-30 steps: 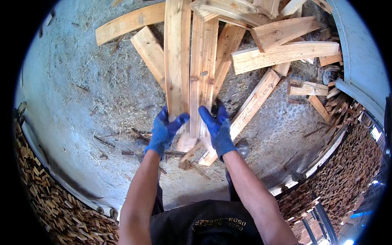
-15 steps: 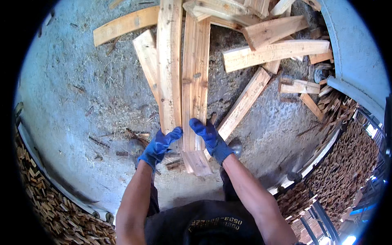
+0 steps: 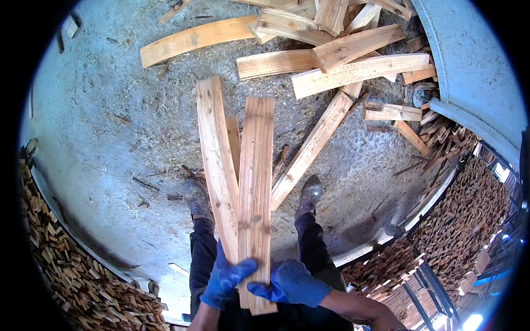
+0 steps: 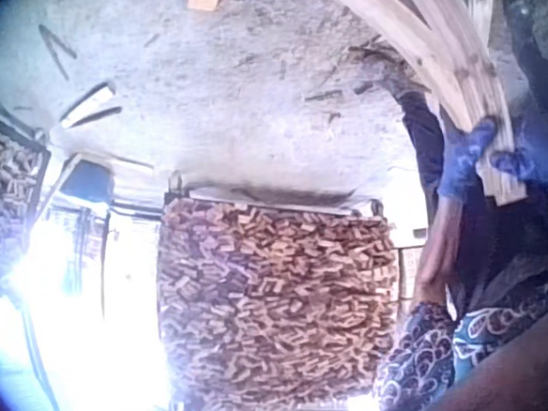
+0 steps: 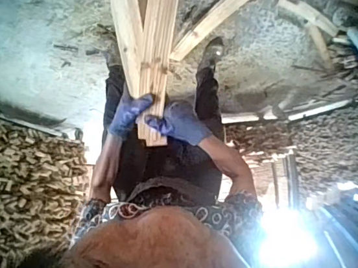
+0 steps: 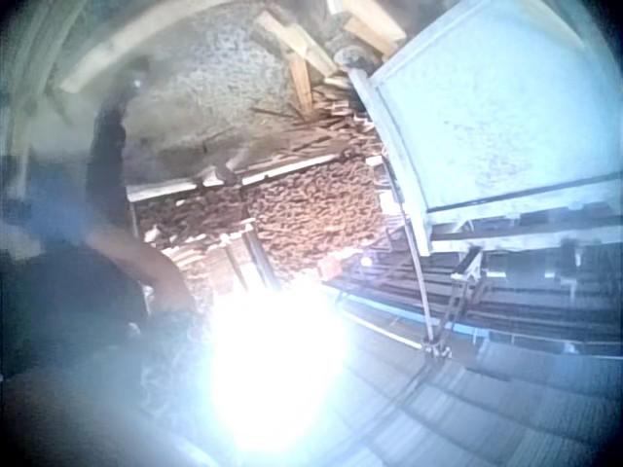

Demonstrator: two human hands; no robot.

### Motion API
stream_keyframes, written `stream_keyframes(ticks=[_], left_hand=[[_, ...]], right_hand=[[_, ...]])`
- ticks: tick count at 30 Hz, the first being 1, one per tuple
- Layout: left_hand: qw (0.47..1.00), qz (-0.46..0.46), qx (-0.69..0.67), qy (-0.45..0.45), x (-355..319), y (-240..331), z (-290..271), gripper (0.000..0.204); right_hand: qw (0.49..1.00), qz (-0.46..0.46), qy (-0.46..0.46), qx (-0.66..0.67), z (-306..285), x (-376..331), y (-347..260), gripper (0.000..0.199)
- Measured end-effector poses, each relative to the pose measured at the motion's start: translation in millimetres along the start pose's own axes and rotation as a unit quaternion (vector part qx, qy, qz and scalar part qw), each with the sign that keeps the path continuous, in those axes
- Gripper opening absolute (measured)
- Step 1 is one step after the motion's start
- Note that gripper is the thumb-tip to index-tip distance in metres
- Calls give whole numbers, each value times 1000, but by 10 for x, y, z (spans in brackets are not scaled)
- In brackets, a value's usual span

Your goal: The person picks up wooden planks from a pile on the floor and stacks them onto a large pile in a warehouse. The person wears blue gloves and repeatedly gathers planks, then places them on the growing stack.

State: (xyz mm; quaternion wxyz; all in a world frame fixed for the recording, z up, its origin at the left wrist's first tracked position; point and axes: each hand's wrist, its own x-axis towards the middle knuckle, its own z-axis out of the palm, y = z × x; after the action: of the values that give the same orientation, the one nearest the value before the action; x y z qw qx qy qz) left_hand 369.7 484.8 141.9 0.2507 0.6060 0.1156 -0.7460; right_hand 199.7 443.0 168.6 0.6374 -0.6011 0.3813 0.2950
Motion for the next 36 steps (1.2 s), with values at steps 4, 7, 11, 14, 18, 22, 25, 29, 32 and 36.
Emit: stream_keyframes(ticks=[4,7,11,14,18,22,25,29,32,36], left_hand=[[995,-81,-37,32,-238,-137,86,81],[995,-71,-62,26,-184,-245,26,82],[996,-70,-36,38,-227,-230,-95,87],[998,-49,-18,24,-156,-326,-158,94],[999,-19,-29,30,-134,-303,-161,94],[995,-11,-100,19,-229,-284,-72,86],[992,-19,-127,1,-291,-179,-72,86],[997,41,-59,-5,-331,-65,-121,89],[997,76,-10,-8,-283,-114,-230,88],[974,165,156,2,-329,-108,-245,81]], right_hand=[[962,2,-144,230,-367,-179,169,58],[898,96,162,399,348,466,1382,39],[852,266,420,163,-268,1466,1888,57],[745,320,578,92,130,1967,2282,43],[831,320,415,185,-129,1547,2078,65],[813,202,431,334,285,852,2049,78],[786,252,440,353,1,731,1666,82],[761,268,529,263,317,1569,2318,86],[776,332,435,312,88,2086,2114,106],[712,277,600,237,236,2052,1893,83]])
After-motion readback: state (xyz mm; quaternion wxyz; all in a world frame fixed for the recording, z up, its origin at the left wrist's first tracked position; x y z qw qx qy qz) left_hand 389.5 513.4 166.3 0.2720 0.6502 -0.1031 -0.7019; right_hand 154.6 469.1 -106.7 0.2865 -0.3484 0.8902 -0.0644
